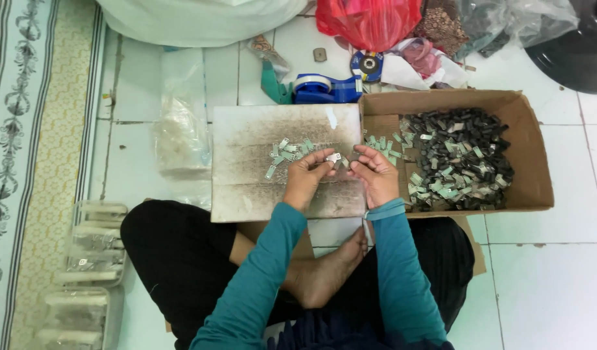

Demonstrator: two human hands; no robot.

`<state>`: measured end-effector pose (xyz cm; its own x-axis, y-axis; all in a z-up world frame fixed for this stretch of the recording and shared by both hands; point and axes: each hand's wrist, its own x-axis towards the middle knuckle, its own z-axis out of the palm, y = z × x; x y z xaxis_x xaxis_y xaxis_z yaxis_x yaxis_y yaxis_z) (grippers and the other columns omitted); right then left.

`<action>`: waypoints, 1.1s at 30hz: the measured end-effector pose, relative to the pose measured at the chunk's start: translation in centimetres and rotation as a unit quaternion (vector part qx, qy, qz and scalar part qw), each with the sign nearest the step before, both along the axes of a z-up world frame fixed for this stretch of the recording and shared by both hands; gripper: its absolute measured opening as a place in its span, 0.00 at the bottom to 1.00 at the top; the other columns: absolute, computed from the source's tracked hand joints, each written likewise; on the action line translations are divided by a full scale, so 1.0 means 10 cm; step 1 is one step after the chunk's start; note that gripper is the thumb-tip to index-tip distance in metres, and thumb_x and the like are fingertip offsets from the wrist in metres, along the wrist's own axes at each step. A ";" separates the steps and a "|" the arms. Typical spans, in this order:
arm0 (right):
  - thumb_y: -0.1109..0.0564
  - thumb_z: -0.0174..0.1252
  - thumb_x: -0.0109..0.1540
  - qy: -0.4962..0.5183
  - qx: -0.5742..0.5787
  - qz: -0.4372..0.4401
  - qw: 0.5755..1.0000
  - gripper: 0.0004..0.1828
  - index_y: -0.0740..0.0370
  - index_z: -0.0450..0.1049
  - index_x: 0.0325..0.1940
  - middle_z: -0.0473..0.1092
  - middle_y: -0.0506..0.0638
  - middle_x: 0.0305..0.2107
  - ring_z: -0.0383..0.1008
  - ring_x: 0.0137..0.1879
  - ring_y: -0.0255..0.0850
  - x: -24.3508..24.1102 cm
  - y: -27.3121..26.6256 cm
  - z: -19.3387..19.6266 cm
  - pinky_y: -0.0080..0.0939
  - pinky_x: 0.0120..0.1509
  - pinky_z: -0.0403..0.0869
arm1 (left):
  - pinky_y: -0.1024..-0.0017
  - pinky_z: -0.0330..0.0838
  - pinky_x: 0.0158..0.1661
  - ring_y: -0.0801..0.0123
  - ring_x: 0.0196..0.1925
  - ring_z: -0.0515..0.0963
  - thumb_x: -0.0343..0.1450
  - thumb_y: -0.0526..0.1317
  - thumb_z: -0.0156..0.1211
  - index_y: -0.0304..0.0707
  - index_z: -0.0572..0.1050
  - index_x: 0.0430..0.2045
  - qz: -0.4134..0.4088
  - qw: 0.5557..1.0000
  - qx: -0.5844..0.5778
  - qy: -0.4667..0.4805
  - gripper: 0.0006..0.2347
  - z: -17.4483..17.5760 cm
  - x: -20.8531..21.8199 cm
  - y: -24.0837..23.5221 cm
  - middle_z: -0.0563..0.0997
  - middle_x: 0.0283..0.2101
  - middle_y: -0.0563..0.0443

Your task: Packaging small metal components by picking them from a bulk container and placing them into individual plastic bags.

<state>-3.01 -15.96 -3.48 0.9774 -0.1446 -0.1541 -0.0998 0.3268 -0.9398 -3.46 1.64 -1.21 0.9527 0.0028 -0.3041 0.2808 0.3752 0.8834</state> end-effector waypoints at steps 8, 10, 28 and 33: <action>0.64 0.64 0.64 -0.028 -0.216 0.080 0.973 0.13 0.56 0.83 0.51 0.80 0.53 0.37 0.82 0.41 0.41 0.23 0.88 0.22 0.41 0.46 0.84 | 0.70 0.79 0.42 0.72 0.43 0.80 0.75 0.32 0.56 0.47 0.82 0.52 0.077 0.970 0.226 -0.044 0.14 0.36 -0.05 0.73 0.85 0.42 0.47; 0.63 0.64 0.64 -0.046 -0.287 0.083 0.953 0.12 0.51 0.85 0.49 0.81 0.51 0.37 0.82 0.44 0.42 0.26 0.94 0.19 0.43 0.47 0.82 | 0.77 0.77 0.36 0.80 0.36 0.78 0.75 0.33 0.54 0.50 0.82 0.52 0.086 0.967 0.236 -0.041 0.14 0.42 -0.05 0.82 0.85 0.38 0.52; 0.65 0.59 0.64 -0.014 -0.323 -0.037 0.945 0.13 0.54 0.83 0.50 0.79 0.55 0.37 0.79 0.38 0.36 0.26 -0.87 0.13 0.33 0.43 0.80 | 0.60 0.76 0.54 0.55 0.53 0.83 0.74 0.33 0.55 0.50 0.83 0.48 -0.046 0.952 0.269 -0.139 0.13 0.45 0.12 -0.41 0.86 0.45 0.46; 0.51 0.65 0.61 0.199 -0.542 0.015 0.817 0.11 0.32 0.84 0.45 0.79 0.44 0.43 0.79 0.52 0.48 0.19 -1.53 -0.85 0.49 0.61 0.78 | 0.61 0.78 0.55 0.54 0.53 0.83 0.75 0.30 0.49 0.42 0.80 0.52 -0.259 0.880 0.355 -0.180 0.15 -0.48 0.41 -1.29 0.85 0.48 0.42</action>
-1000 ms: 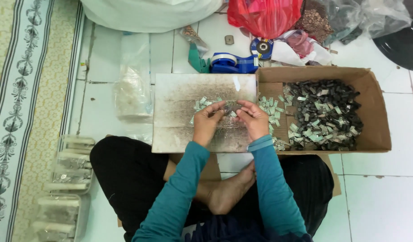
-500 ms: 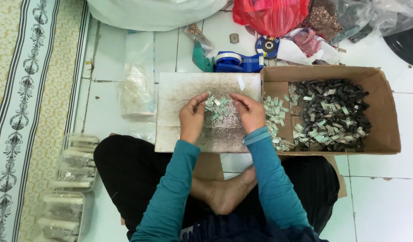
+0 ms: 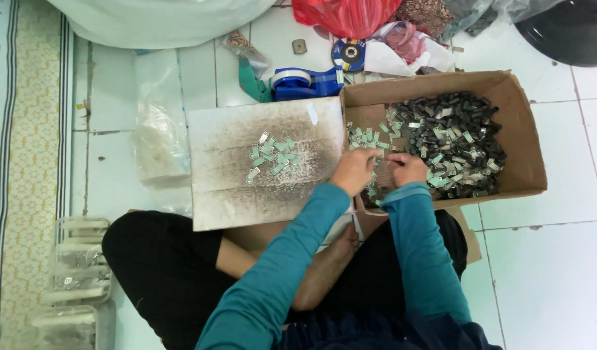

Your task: Packaging small metal components by picking them from a bulk container and placing them into individual plastic bags.

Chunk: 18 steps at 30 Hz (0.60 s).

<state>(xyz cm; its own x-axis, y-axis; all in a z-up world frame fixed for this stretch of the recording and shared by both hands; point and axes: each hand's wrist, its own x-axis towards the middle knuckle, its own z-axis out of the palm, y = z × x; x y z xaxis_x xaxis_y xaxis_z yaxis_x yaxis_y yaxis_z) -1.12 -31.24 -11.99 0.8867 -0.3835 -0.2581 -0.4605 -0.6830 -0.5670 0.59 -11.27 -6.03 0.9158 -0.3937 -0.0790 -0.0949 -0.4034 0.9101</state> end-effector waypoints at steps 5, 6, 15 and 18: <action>0.56 0.63 0.62 0.023 -0.119 0.136 0.983 0.19 0.37 0.79 0.57 0.74 0.47 0.53 0.75 0.61 0.51 0.35 0.06 -0.60 0.52 0.68 0.76 | 0.63 0.82 0.50 0.55 0.48 0.82 0.72 0.29 0.54 0.30 0.80 0.44 -0.066 0.974 0.214 -0.027 0.10 -0.65 0.26 -0.42 0.81 0.45 0.33; 0.56 0.63 0.62 0.077 -0.187 0.190 0.961 0.24 0.38 0.76 0.62 0.71 0.47 0.60 0.73 0.64 0.52 0.38 0.05 -0.79 0.53 0.69 0.75 | 0.65 0.84 0.45 0.57 0.45 0.82 0.72 0.30 0.54 0.29 0.80 0.40 -0.080 0.956 0.280 -0.047 0.08 -0.78 0.28 -0.50 0.79 0.41 0.32; 0.48 0.65 0.61 0.127 -0.213 0.280 0.928 0.32 0.52 0.67 0.69 0.62 0.57 0.63 0.64 0.70 0.57 0.51 0.08 -0.89 0.63 0.72 0.66 | 0.61 0.83 0.32 0.62 0.33 0.82 0.72 0.29 0.53 0.26 0.79 0.33 -0.048 0.917 0.384 -0.097 0.06 -0.37 0.06 -0.55 0.77 0.31 0.36; 0.52 0.59 0.64 0.164 -0.169 0.256 0.938 0.31 0.57 0.67 0.72 0.65 0.60 0.65 0.69 0.67 0.60 0.44 -0.09 -1.20 0.66 0.70 0.69 | 0.62 0.83 0.30 0.63 0.30 0.81 0.71 0.28 0.52 0.25 0.79 0.30 -0.039 0.914 0.385 -0.121 0.06 -0.48 0.08 -0.56 0.76 0.29 0.38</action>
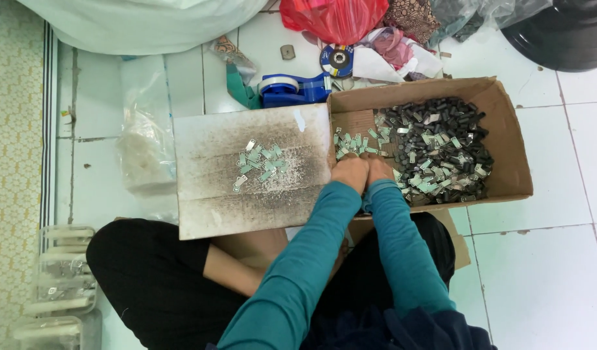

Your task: Packaging small metal components by picking them from a bulk container and placing them into individual plastic bags.

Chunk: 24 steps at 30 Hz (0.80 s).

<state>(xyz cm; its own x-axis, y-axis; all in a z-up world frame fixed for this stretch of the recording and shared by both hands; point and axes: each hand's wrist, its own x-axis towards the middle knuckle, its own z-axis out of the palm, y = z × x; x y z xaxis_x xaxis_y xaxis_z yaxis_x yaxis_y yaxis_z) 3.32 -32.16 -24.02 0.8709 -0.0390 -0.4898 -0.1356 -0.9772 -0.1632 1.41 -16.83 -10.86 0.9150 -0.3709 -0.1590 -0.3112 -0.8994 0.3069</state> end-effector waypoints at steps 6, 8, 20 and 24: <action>0.55 0.59 0.62 -0.012 -0.036 -0.019 0.999 0.23 0.58 0.74 0.62 0.78 0.59 0.49 0.79 0.56 0.57 0.01 0.27 0.63 0.60 0.61 0.78 | 0.58 0.83 0.33 0.57 0.32 0.82 0.71 0.27 0.54 0.18 0.78 0.30 0.003 0.999 -0.051 0.015 0.06 -0.25 0.17 -0.05 0.76 0.34 0.28; 0.55 0.59 0.62 -0.030 0.005 -0.056 0.998 0.19 0.60 0.76 0.57 0.79 0.62 0.47 0.79 0.55 0.60 -0.07 0.35 0.86 0.61 0.60 0.78 | 0.59 0.84 0.35 0.57 0.35 0.83 0.72 0.27 0.53 0.19 0.79 0.33 0.011 0.997 -0.078 0.020 0.06 -0.34 0.22 -0.03 0.77 0.37 0.28; 0.58 0.63 0.62 -0.233 0.437 -0.286 0.820 0.10 0.59 0.80 0.48 0.79 0.56 0.33 0.81 0.33 0.41 -0.65 0.77 2.04 0.36 0.38 0.84 | 0.53 0.83 0.48 0.43 0.49 0.83 0.75 0.25 0.47 0.32 0.77 0.52 0.101 0.889 -0.446 0.031 0.14 0.51 -0.14 0.62 0.80 0.46 0.34; 0.62 0.61 0.66 -0.357 0.458 -0.265 0.770 0.07 0.63 0.79 0.47 0.78 0.56 0.30 0.78 0.30 0.39 -0.74 1.21 2.14 0.38 0.34 0.81 | 0.49 0.81 0.47 0.42 0.47 0.82 0.73 0.26 0.49 0.40 0.80 0.50 0.143 0.847 -0.511 -0.033 0.15 0.96 -0.54 1.17 0.83 0.41 0.37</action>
